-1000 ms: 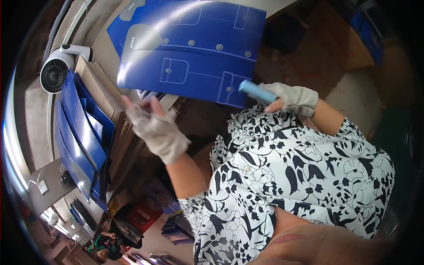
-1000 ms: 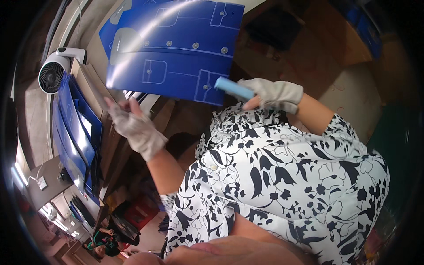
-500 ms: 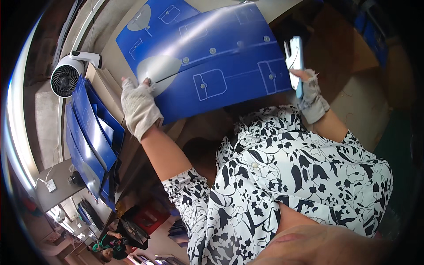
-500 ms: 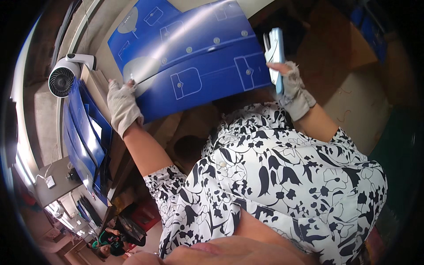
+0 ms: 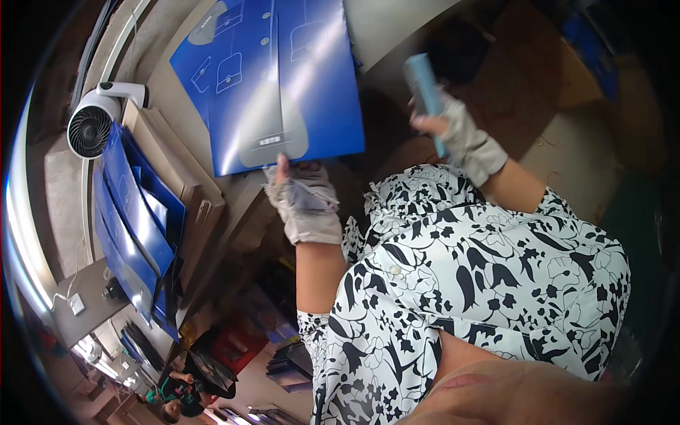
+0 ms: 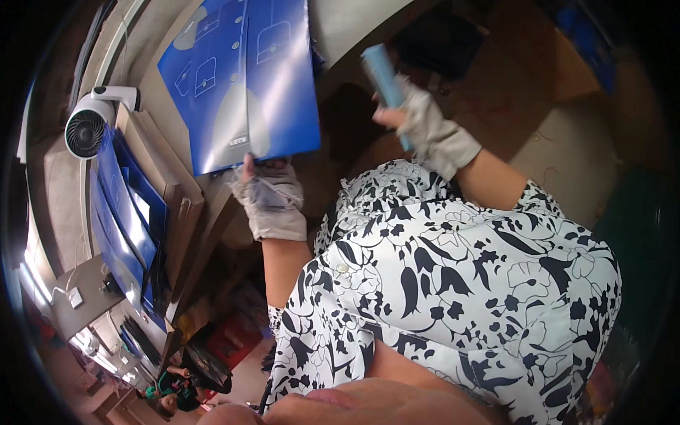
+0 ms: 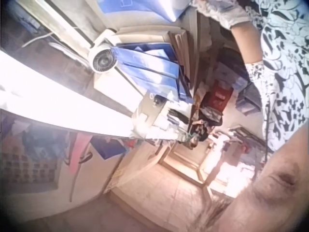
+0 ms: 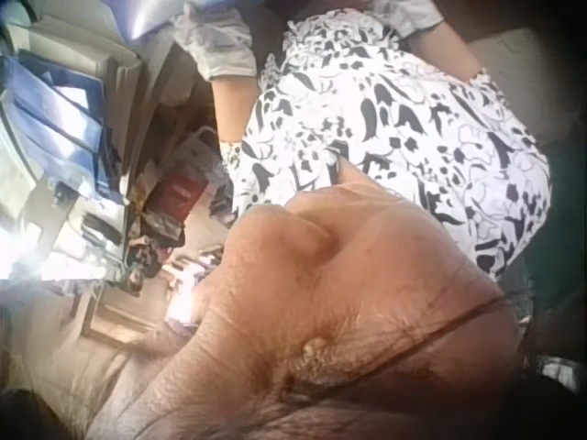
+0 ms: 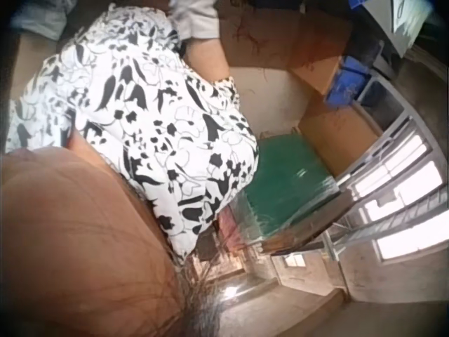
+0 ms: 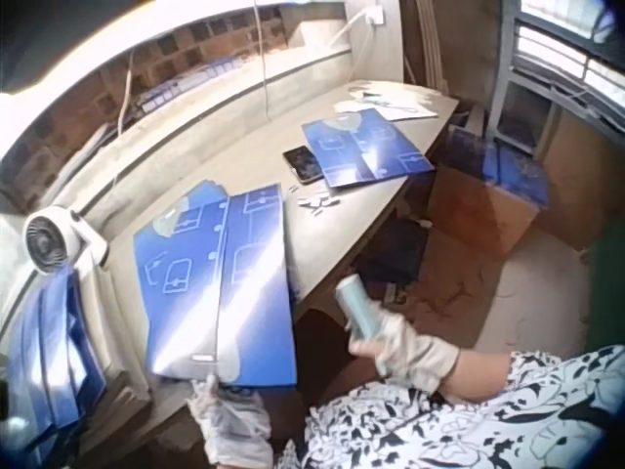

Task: Folding and assembling blue cardboard packaging inserts or folders.

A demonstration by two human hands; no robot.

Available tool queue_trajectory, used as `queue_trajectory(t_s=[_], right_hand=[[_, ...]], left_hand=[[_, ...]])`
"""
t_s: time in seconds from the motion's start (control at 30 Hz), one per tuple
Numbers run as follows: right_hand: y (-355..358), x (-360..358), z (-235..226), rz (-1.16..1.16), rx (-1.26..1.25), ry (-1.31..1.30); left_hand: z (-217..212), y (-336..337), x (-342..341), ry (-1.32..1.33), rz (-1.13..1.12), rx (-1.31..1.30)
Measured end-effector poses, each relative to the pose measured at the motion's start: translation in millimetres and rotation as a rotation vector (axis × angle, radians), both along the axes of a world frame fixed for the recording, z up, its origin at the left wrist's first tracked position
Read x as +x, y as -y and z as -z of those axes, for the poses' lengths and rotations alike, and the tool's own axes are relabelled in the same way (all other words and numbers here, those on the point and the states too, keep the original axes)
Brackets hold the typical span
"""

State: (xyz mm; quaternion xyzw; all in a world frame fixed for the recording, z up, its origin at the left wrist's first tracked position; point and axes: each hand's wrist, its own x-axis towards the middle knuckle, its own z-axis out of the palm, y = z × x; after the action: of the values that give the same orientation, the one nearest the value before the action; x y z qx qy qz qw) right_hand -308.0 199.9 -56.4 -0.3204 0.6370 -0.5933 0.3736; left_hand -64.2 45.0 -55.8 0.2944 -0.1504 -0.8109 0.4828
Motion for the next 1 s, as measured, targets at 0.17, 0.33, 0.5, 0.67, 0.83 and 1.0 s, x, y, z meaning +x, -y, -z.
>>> queue_trajectory(t_s=[0.17, 0.33, 0.5, 0.67, 0.83, 1.0], right_hand=[[-20.8, 31.3, 11.0, -0.273, 0.080, -0.090], [-22.3, 32.7, -0.4, -0.254, 0.135, -0.096], [-8.9, 34.4, -1.3, -0.162, 0.140, -0.132], [-7.1, 26.0, 15.0, -0.132, 0.300, 0.012], [-8.8, -0.4, 17.0, -0.126, 0.280, 0.196], [2.5, -19.8, 0.7, -0.086, 0.205, 0.145]], left_hand=[[-11.9, -29.5, -41.4, 0.189, 0.013, 0.109], [-20.3, -34.7, -62.6, 0.125, 0.019, 0.209], [-13.1, -48.5, -77.4, 0.047, 0.160, 0.191], [-5.7, -53.2, -76.9, 0.131, 0.214, 0.182], [-15.8, -45.2, -49.1, 0.180, 0.072, 0.211], [-4.7, -8.8, 21.6, 0.346, 0.058, 0.126]])
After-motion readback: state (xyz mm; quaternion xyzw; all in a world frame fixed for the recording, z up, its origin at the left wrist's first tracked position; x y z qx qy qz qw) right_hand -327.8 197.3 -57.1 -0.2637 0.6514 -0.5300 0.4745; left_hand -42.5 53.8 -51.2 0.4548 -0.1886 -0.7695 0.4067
